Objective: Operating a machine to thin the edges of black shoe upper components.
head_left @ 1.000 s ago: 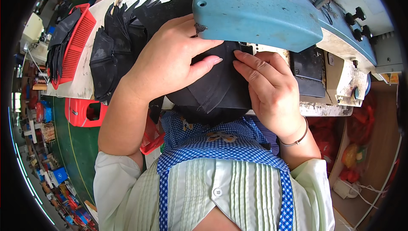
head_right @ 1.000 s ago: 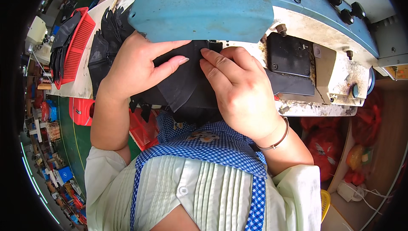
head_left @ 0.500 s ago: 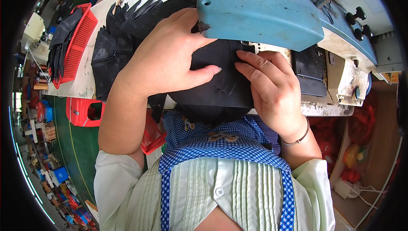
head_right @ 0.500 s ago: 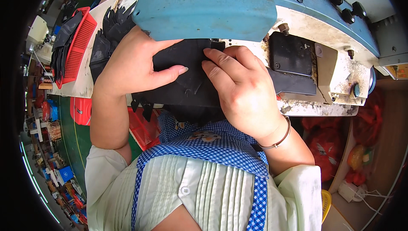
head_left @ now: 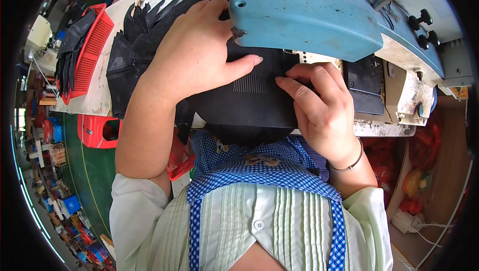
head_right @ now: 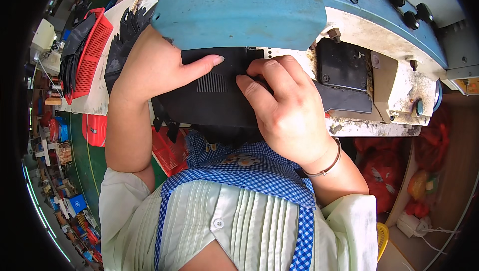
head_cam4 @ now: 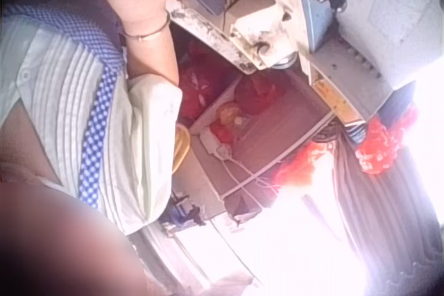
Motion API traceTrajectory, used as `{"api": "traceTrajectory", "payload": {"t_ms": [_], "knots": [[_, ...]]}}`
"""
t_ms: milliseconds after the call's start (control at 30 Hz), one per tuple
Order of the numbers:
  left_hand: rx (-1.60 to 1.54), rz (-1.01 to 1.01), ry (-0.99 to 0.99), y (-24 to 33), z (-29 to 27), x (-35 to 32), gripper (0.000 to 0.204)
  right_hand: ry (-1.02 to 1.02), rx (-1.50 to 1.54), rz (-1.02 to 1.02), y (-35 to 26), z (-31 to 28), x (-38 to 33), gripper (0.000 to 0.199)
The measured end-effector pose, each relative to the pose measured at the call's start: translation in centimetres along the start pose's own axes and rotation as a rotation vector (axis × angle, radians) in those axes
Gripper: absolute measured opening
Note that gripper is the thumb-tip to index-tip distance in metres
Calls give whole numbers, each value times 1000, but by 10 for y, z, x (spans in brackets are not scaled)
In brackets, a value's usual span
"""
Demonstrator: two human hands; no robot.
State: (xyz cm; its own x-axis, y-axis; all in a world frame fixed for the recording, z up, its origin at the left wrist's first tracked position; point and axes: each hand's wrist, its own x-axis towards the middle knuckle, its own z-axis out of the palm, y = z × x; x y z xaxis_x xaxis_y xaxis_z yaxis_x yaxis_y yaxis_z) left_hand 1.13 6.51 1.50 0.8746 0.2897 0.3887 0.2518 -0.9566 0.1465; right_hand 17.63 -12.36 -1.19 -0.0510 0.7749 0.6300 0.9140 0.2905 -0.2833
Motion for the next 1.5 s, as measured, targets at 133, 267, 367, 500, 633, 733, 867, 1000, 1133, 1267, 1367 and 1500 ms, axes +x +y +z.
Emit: {"api": "traceTrajectory", "payload": {"t_ms": [133, 267, 367, 500, 633, 733, 867, 1000, 1133, 1267, 1367, 1500], "knots": [[48, 5, 46, -4, 6, 5, 44, -13, -20, 27, -2, -1, 3, 35], [17, -59, 49, -6, 6, 7, 41, -17, 13, 108, -5, -2, 5, 38], [40, -78, 107, -11, 9, 12, 40, -25, 8, 95, -2, -1, 4, 34], [78, -141, 99, -14, 10, 16, 40, -10, 9, 69, 0, -1, 5, 26], [216, -300, 182, -19, 20, 7, 46, -2, 48, 98, -1, -1, 4, 31], [247, -251, 122, 10, 11, -33, 59, 62, 88, 102, 3, 0, 2, 22], [-36, -134, -63, 78, -23, -90, 57, 31, 272, 188, -2, -4, 2, 24], [-408, -197, 164, 71, -29, -102, 35, -106, 245, 83, -21, -3, 23, 43], [-150, -417, 518, 18, -11, -94, 29, -220, 159, -18, -44, 24, 34, 61], [-813, -648, 414, -12, 3, -114, 19, -161, 304, -28, -41, 26, 31, 73], [-728, -449, 590, 9, -14, -116, 6, -114, 422, 126, -51, 27, 31, 60], [-1194, -535, 962, 4, -16, -139, 6, -219, 616, -4, -66, 30, 37, 19]]}}
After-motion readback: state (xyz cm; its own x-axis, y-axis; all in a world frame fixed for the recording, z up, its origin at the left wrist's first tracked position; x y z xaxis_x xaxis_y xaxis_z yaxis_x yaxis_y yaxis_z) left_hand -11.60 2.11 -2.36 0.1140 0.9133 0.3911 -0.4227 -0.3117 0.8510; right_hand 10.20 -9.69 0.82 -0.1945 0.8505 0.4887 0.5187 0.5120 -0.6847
